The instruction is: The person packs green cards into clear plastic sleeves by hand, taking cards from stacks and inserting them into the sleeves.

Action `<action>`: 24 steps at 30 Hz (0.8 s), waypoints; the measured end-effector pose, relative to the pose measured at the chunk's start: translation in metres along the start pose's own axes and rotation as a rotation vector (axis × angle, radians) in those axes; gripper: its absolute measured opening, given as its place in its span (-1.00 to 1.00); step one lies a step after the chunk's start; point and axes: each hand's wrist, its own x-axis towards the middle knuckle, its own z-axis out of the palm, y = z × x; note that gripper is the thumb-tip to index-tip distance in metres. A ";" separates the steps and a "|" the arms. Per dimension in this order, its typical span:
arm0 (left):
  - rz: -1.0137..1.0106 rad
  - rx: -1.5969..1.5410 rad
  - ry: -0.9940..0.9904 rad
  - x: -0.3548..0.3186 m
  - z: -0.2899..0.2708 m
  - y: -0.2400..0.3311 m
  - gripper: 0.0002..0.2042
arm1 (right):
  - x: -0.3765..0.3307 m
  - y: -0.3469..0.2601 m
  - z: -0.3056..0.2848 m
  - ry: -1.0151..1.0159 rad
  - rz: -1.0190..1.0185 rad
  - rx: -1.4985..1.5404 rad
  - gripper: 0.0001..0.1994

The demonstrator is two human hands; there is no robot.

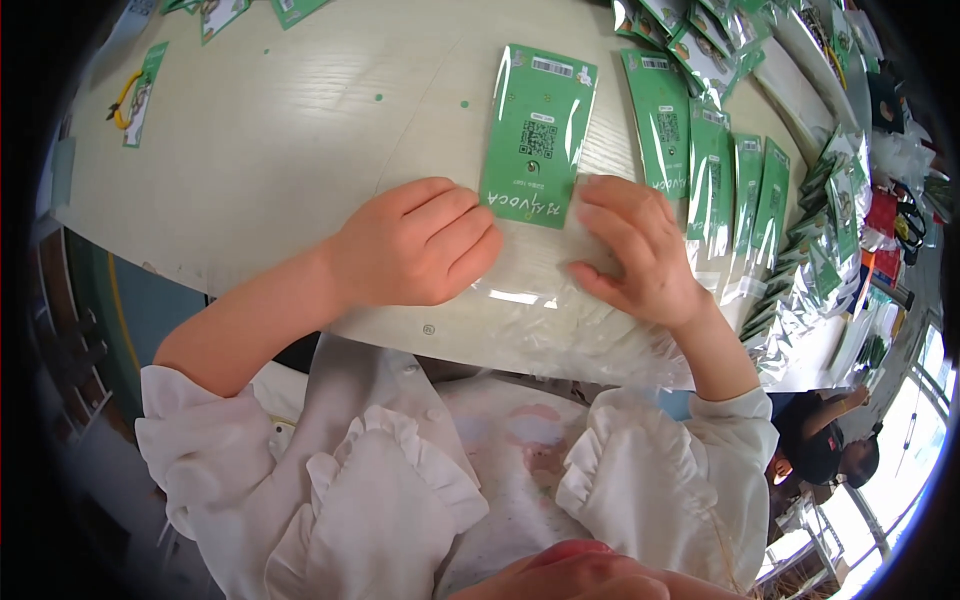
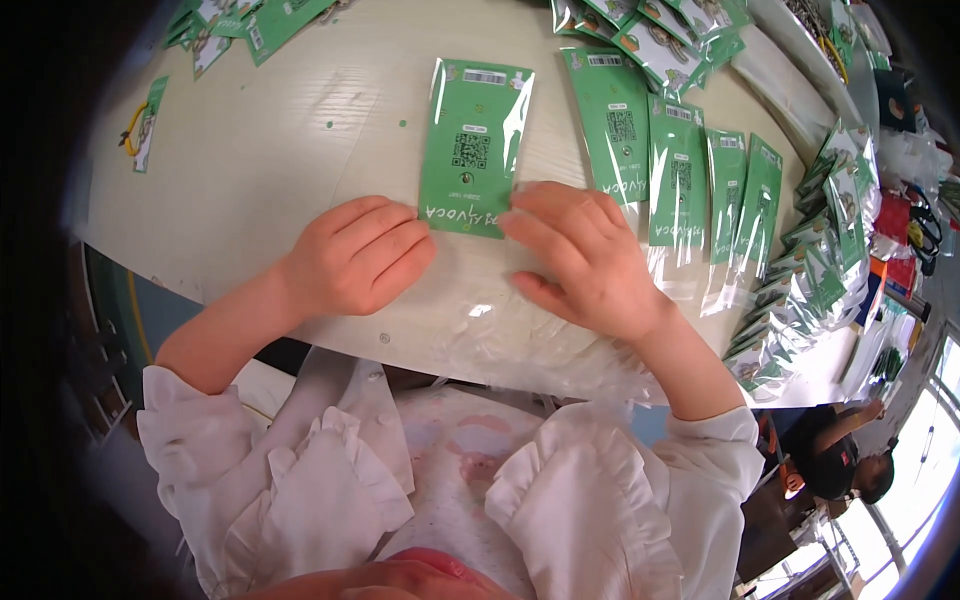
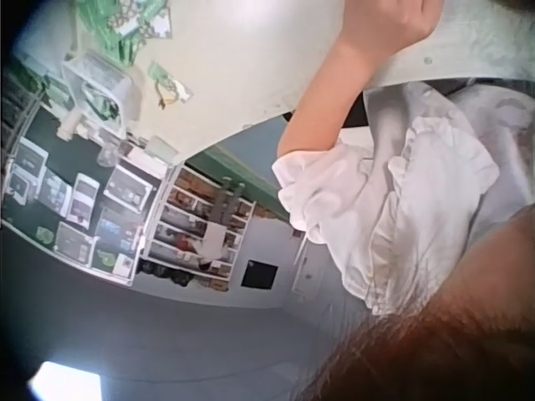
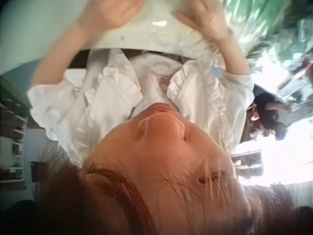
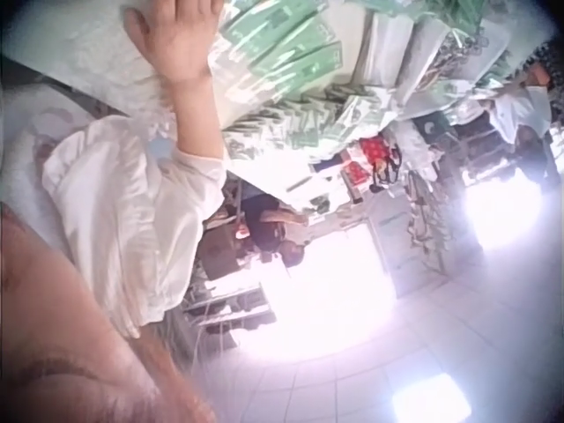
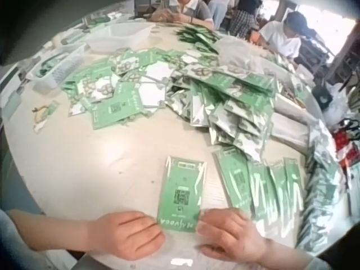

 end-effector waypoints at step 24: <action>-0.719 -0.463 -0.159 0.008 -0.001 -0.005 -0.67 | 0.021 -0.005 0.020 0.083 0.460 0.047 -0.80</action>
